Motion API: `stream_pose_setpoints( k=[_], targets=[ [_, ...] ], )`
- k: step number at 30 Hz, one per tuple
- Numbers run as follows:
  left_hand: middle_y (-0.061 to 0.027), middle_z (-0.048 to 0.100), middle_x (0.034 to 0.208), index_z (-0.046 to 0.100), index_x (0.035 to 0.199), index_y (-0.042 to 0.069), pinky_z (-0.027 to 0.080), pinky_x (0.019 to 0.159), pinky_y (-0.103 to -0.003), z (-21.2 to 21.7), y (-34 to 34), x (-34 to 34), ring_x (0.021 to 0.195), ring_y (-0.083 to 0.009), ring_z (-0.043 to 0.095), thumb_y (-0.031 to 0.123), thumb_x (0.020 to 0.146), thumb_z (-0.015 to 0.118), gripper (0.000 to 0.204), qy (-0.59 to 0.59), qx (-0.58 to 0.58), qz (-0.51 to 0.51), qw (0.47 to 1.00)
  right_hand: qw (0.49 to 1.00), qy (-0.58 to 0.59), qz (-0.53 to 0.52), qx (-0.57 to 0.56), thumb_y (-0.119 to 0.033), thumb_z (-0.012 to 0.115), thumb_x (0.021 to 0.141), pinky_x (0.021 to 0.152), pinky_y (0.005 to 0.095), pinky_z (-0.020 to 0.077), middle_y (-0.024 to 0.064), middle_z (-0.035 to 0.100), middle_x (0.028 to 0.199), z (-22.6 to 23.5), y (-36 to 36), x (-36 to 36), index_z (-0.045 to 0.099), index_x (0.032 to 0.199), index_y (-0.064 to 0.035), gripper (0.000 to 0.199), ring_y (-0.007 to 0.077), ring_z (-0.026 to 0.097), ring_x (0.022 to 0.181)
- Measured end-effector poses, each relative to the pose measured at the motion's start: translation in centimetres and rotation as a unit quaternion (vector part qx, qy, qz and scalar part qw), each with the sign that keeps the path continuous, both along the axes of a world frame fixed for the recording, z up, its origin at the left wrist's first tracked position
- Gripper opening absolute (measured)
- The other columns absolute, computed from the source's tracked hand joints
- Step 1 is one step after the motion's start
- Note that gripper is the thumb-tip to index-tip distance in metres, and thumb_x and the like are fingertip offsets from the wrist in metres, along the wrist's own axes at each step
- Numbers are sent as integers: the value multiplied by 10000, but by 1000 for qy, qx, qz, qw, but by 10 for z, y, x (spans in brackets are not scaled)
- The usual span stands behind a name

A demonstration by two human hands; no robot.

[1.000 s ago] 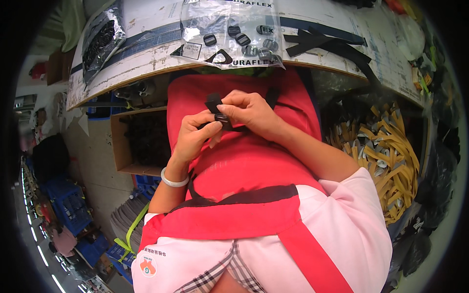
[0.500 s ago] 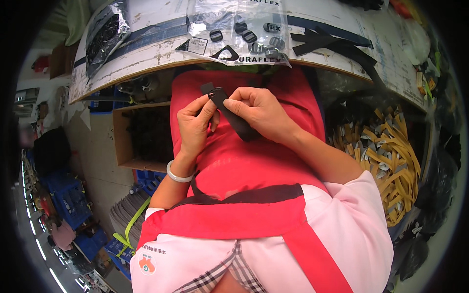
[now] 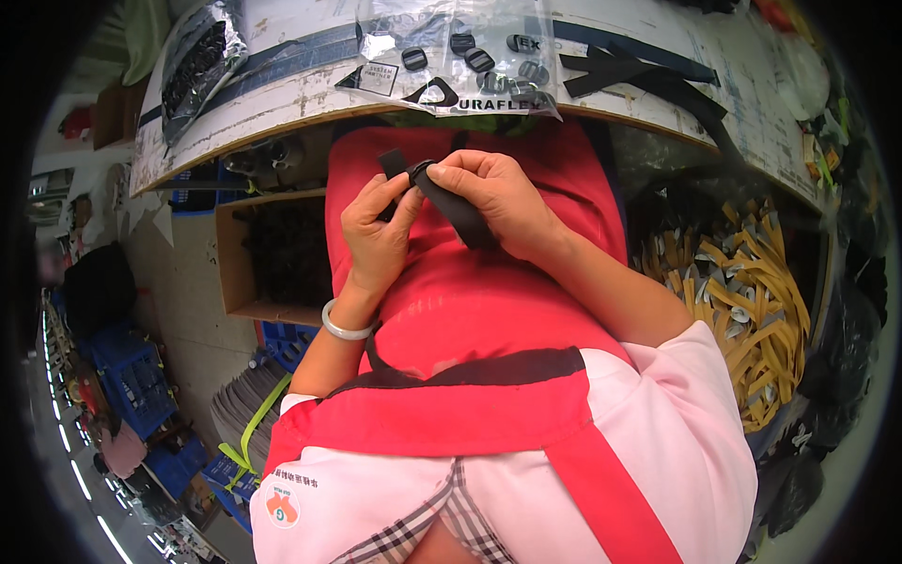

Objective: Threading black webbing straps through plastic slider buckles and adjusting them for assembly.

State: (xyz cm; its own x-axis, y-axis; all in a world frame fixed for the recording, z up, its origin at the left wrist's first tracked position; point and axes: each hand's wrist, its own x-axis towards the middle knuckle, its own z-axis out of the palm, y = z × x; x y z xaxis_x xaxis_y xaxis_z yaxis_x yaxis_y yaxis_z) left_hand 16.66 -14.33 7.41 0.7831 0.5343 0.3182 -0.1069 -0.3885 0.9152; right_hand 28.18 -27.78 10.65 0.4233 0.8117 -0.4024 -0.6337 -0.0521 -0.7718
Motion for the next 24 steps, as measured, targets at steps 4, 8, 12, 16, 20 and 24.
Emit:
stream_pose_setpoints(
  k=[4, 8, 12, 16, 20, 24],
  targets=[
    [-45, 511, 657, 680, 989, -33, 366, 493, -245, -8, 3, -1, 582, -100, 490, -23, 792, 722, 202, -30, 48, 3, 998, 998, -43, -30, -30, -249, 627, 937, 444, 166, 428, -14, 607, 731, 2, 4, -4, 619, 1008, -37, 223, 19, 544, 553],
    [-14, 556, 702, 678, 986, -26, 356, 466, -220, -2, 6, -6, 570, -75, 496, 32, 844, 694, 154, 45, -144, -60, 987, 998, 41, 8, -41, -220, 635, 932, 472, 161, 425, -24, 596, 730, -9, 0, 8, 604, 1052, -29, 228, 32, 540, 561],
    [-4, 610, 758, 674, 1049, -17, 337, 447, -188, -11, 17, -9, 527, -59, 471, 111, 890, 669, 204, 110, -600, -126, 782, 995, -98, 10, 0, -122, 649, 912, 597, 188, 441, -23, 596, 837, -27, -2, 3, 636, 1004, -25, 134, 55, 549, 667],
    [-28, 629, 737, 676, 1054, -29, 309, 427, -184, -3, 10, 0, 508, -51, 460, 137, 894, 668, 230, 109, -542, -85, 829, 857, -504, -75, 79, -44, 619, 914, 687, 227, 455, -6, 594, 941, -13, 0, -7, 652, 938, -15, 50, 57, 554, 782],
    [-28, 629, 737, 687, 1023, -29, 306, 420, -186, 5, 9, 5, 506, -47, 467, 123, 889, 673, 203, 82, -476, -71, 873, 928, -366, -53, 53, -1, 581, 925, 559, 207, 455, 12, 599, 793, 17, -9, -14, 617, 981, 1, 67, 61, 560, 632],
    [-25, 634, 734, 696, 999, -31, 308, 418, -188, -4, 4, 4, 505, -43, 474, 109, 876, 690, 187, 59, -460, -48, 885, 965, -248, -30, -78, -39, 622, 902, 488, 195, 435, 22, 599, 721, 14, -7, -9, 552, 985, 4, 118, 61, 564, 561]
  ],
)
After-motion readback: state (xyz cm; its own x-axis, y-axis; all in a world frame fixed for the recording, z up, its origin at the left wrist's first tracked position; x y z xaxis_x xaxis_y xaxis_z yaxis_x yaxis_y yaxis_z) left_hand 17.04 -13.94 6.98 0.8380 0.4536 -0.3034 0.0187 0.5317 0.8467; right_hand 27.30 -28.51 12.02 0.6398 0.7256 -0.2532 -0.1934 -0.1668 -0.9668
